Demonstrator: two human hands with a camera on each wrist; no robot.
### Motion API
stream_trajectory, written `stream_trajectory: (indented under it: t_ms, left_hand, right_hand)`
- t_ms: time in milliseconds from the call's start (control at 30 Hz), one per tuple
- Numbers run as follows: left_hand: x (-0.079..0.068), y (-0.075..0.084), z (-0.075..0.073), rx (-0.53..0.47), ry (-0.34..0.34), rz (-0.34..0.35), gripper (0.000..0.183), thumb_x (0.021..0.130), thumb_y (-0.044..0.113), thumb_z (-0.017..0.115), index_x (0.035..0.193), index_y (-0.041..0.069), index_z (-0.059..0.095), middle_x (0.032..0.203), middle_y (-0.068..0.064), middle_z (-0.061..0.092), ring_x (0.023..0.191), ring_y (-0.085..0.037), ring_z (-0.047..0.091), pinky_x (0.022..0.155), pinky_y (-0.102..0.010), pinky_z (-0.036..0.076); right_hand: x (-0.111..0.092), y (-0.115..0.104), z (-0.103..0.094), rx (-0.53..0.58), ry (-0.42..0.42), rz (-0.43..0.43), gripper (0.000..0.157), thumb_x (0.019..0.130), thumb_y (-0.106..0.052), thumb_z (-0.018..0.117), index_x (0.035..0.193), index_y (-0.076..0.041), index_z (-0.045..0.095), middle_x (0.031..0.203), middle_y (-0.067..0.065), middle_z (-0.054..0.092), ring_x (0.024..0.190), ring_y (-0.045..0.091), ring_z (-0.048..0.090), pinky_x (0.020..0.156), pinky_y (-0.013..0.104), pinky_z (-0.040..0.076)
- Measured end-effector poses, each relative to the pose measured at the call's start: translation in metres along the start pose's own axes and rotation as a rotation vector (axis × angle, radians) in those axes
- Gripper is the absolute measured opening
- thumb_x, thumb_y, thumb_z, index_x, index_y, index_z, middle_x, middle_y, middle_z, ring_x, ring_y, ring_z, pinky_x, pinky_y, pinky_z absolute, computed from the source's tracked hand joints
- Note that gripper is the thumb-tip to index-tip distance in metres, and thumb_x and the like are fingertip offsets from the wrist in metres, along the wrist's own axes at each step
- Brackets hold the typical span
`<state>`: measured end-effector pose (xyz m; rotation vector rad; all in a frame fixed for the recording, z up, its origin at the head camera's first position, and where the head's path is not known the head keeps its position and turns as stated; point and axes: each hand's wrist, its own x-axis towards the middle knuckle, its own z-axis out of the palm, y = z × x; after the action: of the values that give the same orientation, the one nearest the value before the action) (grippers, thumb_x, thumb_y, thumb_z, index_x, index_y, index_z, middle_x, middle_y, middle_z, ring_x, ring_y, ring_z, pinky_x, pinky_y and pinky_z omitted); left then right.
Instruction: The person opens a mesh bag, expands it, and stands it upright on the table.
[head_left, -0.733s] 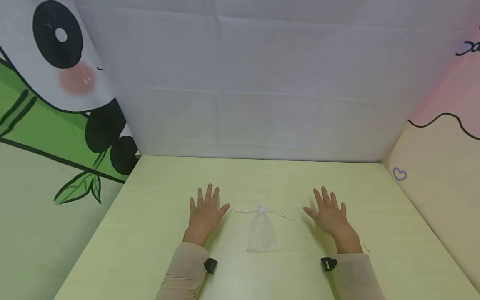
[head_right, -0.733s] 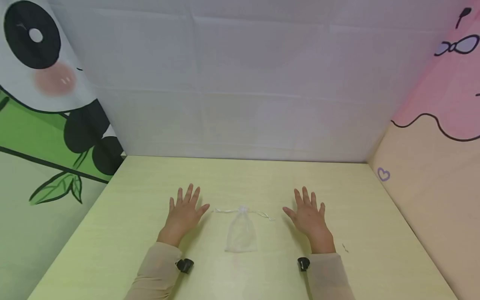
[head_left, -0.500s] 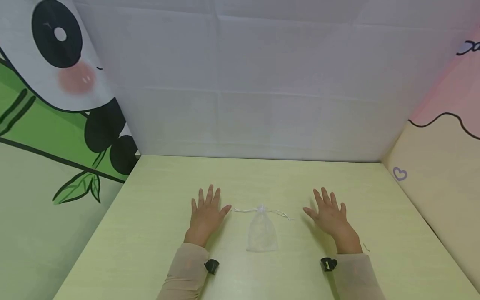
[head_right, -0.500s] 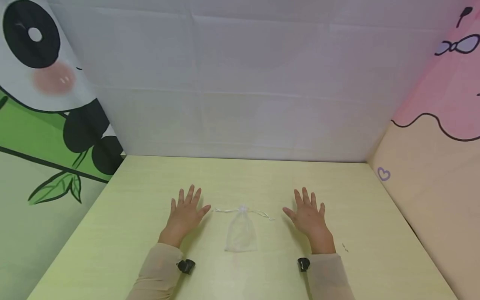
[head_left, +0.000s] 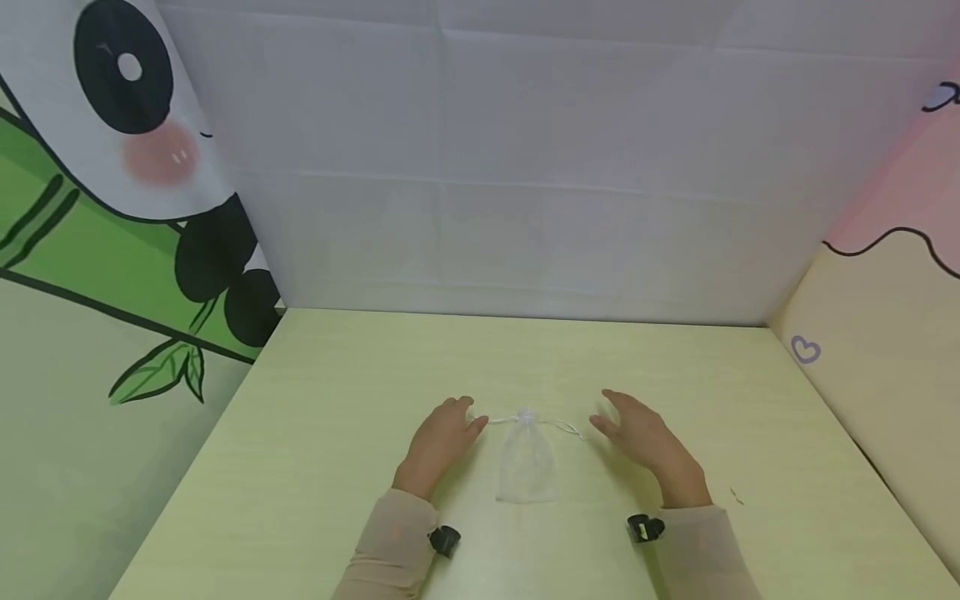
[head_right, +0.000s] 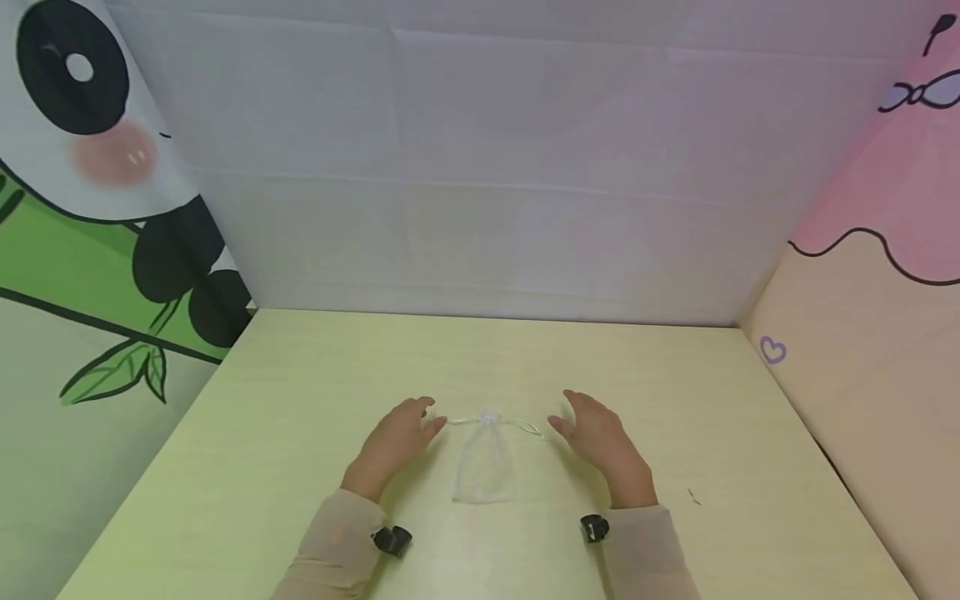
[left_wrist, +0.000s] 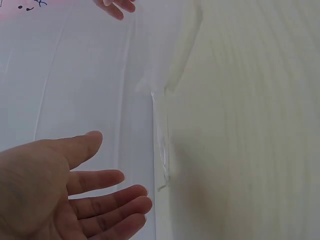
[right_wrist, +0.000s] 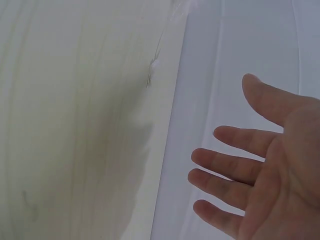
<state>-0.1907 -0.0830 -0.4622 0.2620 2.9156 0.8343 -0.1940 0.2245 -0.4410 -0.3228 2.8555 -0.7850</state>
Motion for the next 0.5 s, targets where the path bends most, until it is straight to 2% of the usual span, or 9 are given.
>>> stream_trajectory:
  t_ms: [500]
  left_hand:
    - [0.008,0.022,0.015,0.040,-0.039,0.073,0.034,0.099,0.026,0.059,0.111,-0.006,0.065,0.102,-0.016,0.065,0.096,-0.030,0.063,0.082,-0.040,0.051]
  right_hand:
    - [0.004,-0.005,0.006,0.051,-0.039,0.005,0.062,0.102,-0.036,0.052,0.146,0.004,0.036,0.145,0.028,0.038,0.134,0.047,0.031,0.106,0.059,0.025]
